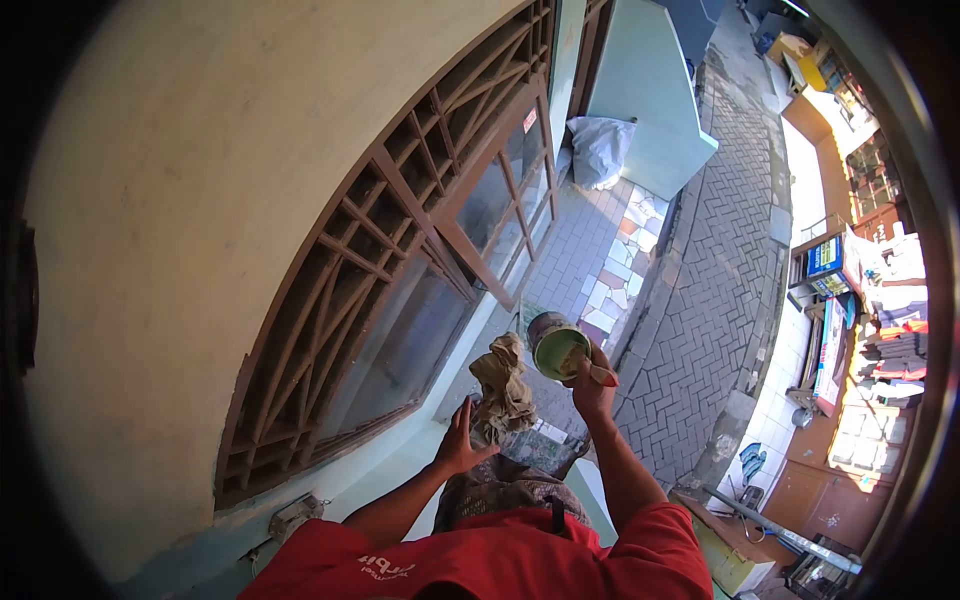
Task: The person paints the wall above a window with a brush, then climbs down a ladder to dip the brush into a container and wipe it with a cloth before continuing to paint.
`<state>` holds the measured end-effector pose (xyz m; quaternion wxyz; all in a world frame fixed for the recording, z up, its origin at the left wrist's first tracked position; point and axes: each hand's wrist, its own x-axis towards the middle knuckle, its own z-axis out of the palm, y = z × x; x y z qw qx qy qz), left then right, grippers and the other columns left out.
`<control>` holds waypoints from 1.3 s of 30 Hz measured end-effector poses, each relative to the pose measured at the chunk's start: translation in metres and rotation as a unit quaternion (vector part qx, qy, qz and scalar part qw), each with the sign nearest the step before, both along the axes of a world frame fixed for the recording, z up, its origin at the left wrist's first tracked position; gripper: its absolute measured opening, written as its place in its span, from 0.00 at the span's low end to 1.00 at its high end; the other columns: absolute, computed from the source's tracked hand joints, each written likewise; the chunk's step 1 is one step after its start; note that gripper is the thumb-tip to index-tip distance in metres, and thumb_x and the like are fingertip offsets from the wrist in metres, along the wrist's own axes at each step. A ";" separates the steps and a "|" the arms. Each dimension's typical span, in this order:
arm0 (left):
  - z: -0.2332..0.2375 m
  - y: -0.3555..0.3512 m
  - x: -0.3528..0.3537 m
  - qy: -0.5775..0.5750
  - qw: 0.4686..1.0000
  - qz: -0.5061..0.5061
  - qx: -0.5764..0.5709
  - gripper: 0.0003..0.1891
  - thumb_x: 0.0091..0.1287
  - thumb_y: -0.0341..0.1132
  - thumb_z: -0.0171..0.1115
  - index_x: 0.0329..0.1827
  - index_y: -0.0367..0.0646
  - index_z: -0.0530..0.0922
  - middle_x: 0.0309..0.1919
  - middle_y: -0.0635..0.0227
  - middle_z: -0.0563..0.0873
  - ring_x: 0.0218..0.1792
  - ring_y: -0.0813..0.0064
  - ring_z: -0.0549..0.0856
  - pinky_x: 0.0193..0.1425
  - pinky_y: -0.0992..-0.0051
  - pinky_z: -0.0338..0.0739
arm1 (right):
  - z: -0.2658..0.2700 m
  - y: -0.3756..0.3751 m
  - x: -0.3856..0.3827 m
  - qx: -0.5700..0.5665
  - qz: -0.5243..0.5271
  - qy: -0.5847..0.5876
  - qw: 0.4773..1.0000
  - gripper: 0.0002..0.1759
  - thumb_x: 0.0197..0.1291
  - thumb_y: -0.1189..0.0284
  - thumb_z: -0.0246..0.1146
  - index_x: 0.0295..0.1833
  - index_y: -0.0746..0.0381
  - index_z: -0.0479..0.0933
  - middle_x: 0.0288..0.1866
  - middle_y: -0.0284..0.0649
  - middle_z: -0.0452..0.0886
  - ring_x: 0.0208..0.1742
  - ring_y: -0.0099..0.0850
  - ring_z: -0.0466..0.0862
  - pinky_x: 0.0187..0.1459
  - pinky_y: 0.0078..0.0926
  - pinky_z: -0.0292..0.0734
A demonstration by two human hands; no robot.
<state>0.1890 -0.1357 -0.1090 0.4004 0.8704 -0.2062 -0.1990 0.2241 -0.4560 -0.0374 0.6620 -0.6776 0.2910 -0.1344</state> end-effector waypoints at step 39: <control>0.293 0.029 0.026 -0.052 0.815 0.258 -0.515 0.20 0.64 0.34 0.84 0.56 0.44 0.87 0.52 0.65 0.90 0.53 0.73 0.87 0.61 0.66 0.83 | 0.268 0.157 0.062 -0.142 0.550 -0.304 0.765 0.13 0.57 0.75 0.83 0.43 0.64 0.87 0.44 0.44 0.89 0.44 0.40 0.89 0.44 0.36 0.86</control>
